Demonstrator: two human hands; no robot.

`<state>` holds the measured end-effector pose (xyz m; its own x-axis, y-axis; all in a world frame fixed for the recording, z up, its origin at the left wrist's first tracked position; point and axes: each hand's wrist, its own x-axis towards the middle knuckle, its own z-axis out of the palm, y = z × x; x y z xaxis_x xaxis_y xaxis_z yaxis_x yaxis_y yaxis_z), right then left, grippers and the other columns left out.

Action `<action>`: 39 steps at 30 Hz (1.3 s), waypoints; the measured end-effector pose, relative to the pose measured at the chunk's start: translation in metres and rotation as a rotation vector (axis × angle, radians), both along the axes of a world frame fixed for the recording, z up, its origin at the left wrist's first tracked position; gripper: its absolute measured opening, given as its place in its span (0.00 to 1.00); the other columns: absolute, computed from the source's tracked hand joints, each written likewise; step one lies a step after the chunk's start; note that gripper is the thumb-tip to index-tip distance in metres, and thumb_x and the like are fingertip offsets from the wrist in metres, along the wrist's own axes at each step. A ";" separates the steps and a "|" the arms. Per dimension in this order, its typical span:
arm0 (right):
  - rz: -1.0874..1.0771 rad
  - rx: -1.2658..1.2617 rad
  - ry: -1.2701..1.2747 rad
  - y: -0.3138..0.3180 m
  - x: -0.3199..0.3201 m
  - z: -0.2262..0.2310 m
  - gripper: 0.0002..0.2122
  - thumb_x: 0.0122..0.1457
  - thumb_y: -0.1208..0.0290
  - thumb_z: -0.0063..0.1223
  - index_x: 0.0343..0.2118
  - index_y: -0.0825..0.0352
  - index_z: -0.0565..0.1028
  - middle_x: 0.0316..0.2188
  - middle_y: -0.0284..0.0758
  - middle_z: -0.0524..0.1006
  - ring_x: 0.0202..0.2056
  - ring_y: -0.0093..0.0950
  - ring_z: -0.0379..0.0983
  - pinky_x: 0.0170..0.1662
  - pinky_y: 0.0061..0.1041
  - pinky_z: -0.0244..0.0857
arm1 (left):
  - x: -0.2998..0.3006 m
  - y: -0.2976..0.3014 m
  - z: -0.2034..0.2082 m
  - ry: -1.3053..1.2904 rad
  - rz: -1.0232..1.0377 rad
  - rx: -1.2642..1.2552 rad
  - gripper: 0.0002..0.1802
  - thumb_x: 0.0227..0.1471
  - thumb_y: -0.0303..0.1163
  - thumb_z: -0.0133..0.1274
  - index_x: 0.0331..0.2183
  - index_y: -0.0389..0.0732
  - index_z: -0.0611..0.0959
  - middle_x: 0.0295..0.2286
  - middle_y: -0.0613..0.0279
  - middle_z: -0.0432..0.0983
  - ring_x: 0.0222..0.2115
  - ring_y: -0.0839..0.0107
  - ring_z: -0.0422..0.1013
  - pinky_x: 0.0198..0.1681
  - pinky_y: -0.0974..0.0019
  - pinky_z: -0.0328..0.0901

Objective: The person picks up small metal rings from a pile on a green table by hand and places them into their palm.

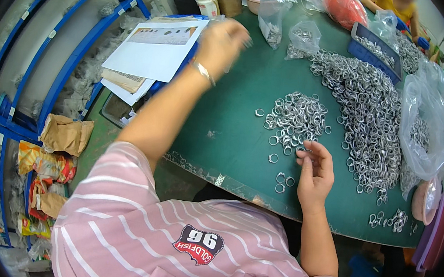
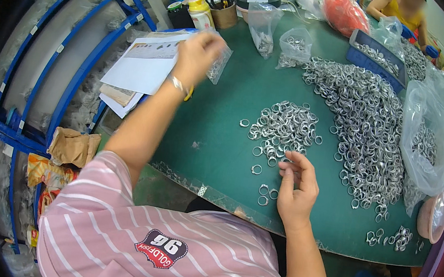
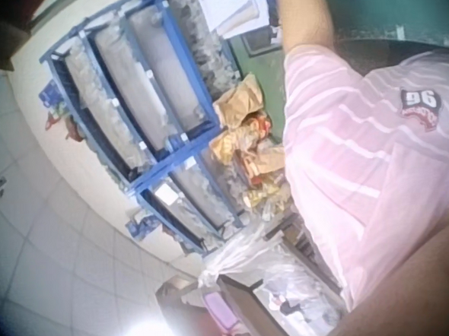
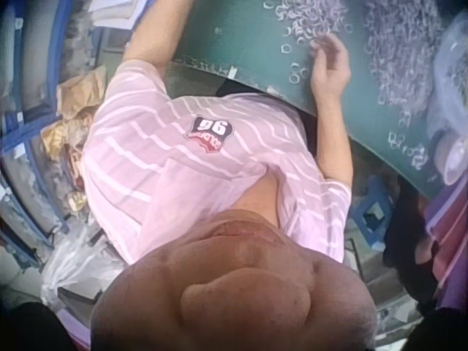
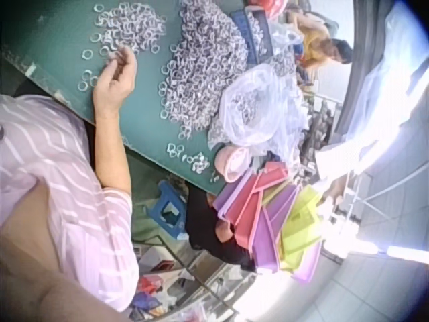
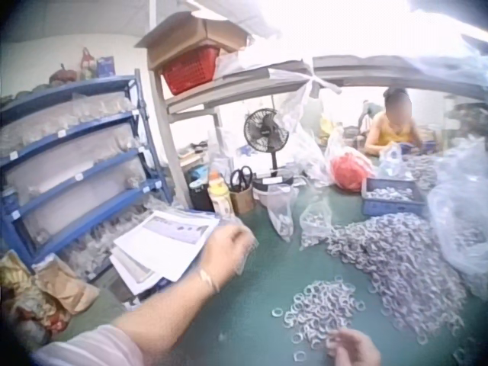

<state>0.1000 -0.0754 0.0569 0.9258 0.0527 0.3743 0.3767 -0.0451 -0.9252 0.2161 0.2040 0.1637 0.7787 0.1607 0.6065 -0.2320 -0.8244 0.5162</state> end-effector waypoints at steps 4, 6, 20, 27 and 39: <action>-0.045 0.018 0.027 0.001 0.001 -0.002 0.09 0.56 0.88 0.44 0.38 0.71 0.73 0.36 0.35 0.74 0.31 0.20 0.73 0.31 0.16 0.67 | 0.056 0.101 0.017 0.064 0.298 0.264 0.08 0.45 0.34 0.58 0.28 0.41 0.86 0.30 0.50 0.79 0.31 0.54 0.76 0.38 0.58 0.70; -0.043 -0.008 -0.003 -0.001 0.003 -0.004 0.09 0.56 0.88 0.44 0.37 0.72 0.73 0.36 0.35 0.74 0.31 0.20 0.73 0.31 0.16 0.67 | 0.067 0.115 0.012 0.235 0.336 0.334 0.09 0.44 0.34 0.58 0.29 0.42 0.86 0.31 0.48 0.79 0.34 0.51 0.76 0.41 0.57 0.69; 0.142 -0.911 -0.429 0.002 0.027 0.011 0.17 0.52 0.77 0.54 0.46 0.64 0.73 0.47 0.36 0.73 0.51 0.40 0.65 0.52 0.38 0.60 | -0.055 -0.046 -0.049 0.430 -0.552 0.544 0.26 0.42 0.36 0.64 0.43 0.37 0.76 0.33 0.51 0.73 0.32 0.56 0.73 0.37 0.62 0.69; 0.047 -0.793 -0.190 -0.048 0.000 0.011 0.18 0.48 0.79 0.58 0.44 0.67 0.74 0.45 0.40 0.72 0.45 0.41 0.67 0.48 0.35 0.63 | -0.111 -0.102 -0.095 0.353 -0.790 0.040 0.18 0.41 0.21 0.61 0.38 0.37 0.78 0.32 0.55 0.69 0.27 0.62 0.72 0.32 0.65 0.68; -0.198 -0.373 0.072 -0.083 -0.042 0.010 0.06 0.51 0.83 0.55 0.32 0.70 0.78 0.29 0.37 0.77 0.32 0.30 0.73 0.35 0.24 0.66 | -0.132 -0.111 -0.082 0.429 -0.625 -0.253 0.11 0.45 0.20 0.59 0.35 0.38 0.82 0.30 0.66 0.72 0.22 0.81 0.65 0.27 0.77 0.62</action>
